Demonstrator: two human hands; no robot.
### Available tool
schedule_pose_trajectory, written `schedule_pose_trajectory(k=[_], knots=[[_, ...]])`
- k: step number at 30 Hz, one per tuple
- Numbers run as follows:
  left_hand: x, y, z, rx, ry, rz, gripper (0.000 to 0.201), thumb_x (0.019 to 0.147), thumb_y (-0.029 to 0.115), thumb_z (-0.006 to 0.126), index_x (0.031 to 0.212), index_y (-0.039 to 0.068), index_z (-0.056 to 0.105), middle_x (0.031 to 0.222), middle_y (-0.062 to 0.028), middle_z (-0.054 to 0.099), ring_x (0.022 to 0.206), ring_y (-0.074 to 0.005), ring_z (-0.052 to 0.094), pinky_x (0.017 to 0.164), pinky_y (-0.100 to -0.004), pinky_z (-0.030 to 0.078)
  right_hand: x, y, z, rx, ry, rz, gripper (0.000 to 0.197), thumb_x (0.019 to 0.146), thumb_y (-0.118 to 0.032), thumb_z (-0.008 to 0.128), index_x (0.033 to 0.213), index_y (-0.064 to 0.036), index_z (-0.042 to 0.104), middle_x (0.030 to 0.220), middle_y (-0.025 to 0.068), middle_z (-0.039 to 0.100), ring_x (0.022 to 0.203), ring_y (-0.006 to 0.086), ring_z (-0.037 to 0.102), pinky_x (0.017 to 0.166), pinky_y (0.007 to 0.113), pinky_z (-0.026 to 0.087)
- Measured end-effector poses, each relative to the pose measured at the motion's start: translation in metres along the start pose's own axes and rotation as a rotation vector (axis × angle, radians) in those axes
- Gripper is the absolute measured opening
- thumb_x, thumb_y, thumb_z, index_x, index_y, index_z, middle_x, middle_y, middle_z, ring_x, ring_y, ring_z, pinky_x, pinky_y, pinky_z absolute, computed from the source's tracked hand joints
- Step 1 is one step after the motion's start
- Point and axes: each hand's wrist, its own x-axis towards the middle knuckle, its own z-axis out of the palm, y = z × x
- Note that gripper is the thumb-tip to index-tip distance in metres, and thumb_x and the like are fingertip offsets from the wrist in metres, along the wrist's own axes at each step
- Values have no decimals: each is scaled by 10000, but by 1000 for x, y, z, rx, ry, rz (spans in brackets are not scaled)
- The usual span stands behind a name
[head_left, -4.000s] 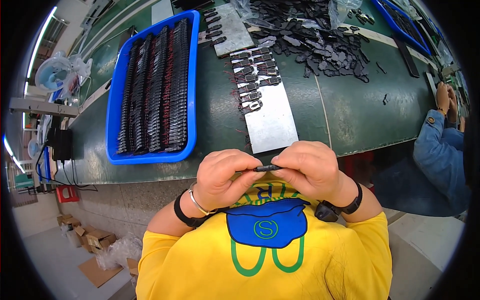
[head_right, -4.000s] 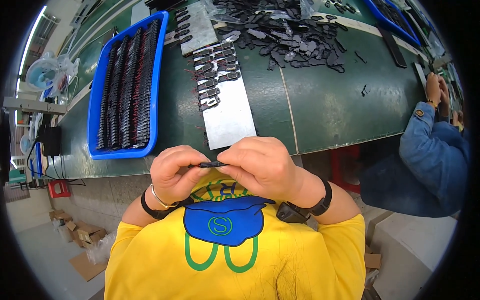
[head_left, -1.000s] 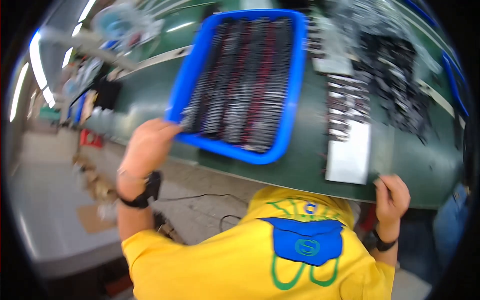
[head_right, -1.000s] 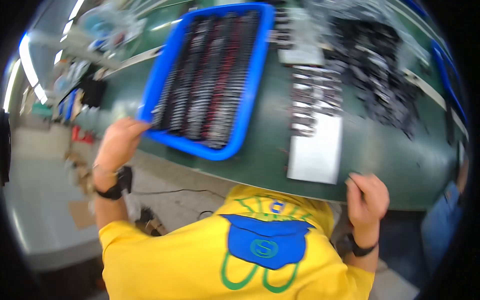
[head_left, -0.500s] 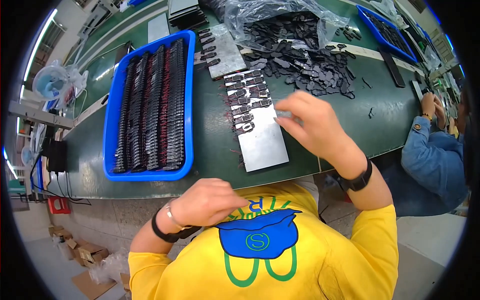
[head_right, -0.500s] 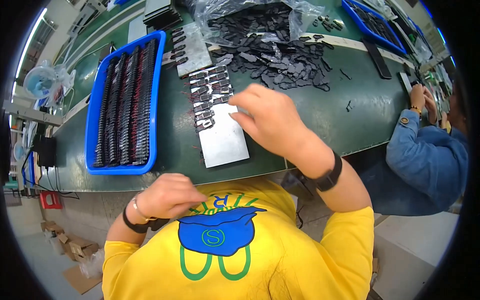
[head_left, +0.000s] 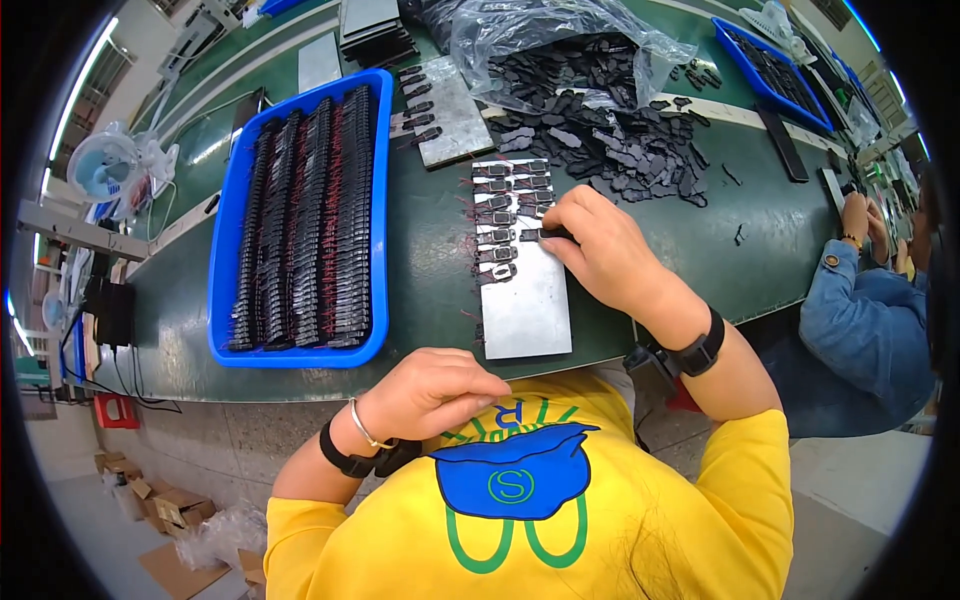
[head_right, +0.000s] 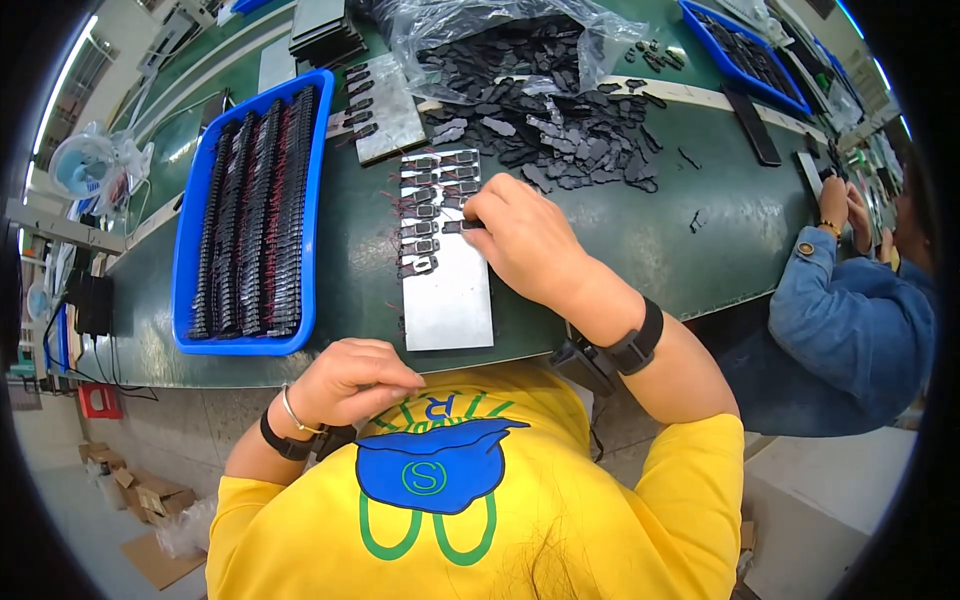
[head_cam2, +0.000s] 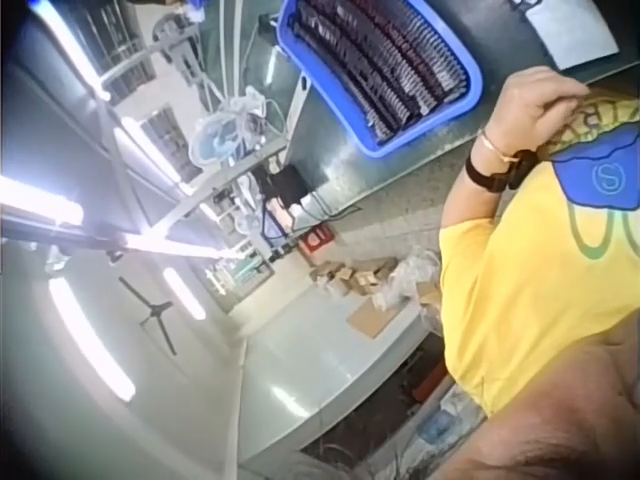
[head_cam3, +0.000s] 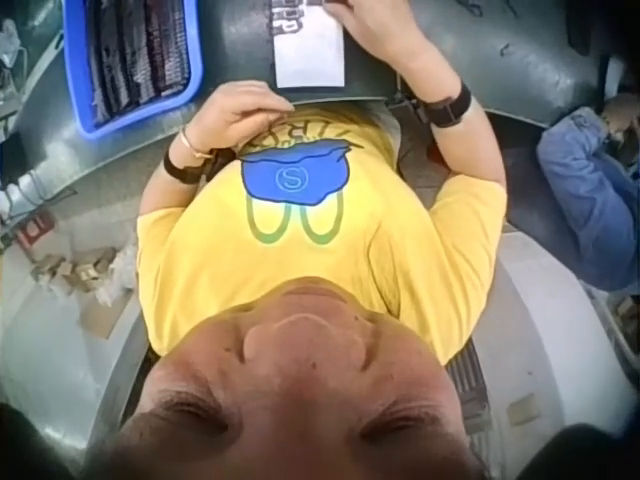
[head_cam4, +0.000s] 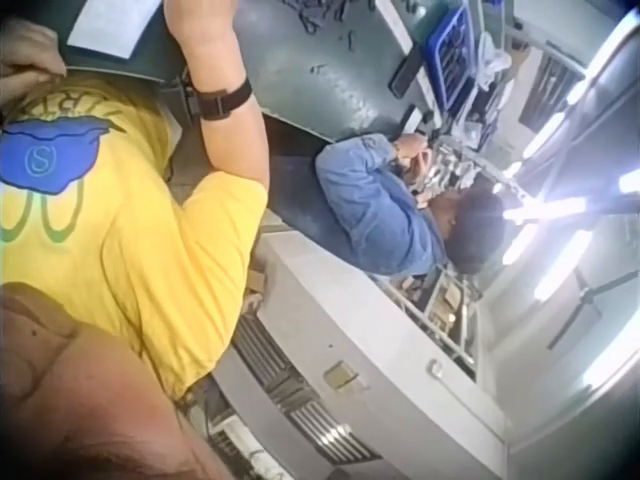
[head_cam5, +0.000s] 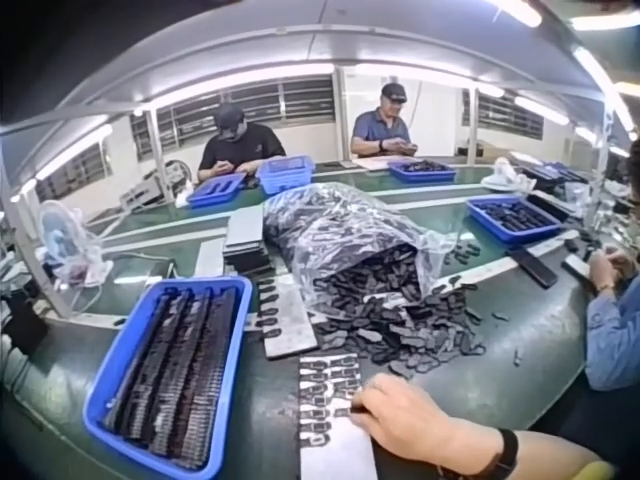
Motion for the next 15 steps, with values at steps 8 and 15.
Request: schedule_pose_trajectory(k=[8,15], knots=[[14,8,4,94,145,35,164,806,-13,649,967,3,678,845,-101,685,723,-206,656,638,-295,512,-14,-15,-10,-45,62,-55,220,730,-10,707,906,-9,575,904,124,591,815,319,592,692,385,486],[28,13,14,-667,496,-515,177,868,12,636,1041,-21,660,869,-90,688,767,-132,658,660,-242,533,-43,-57,-24,135,93,-166,256,697,10,726,913,3,588,875,157,638,732,326,622,622,371,500]])
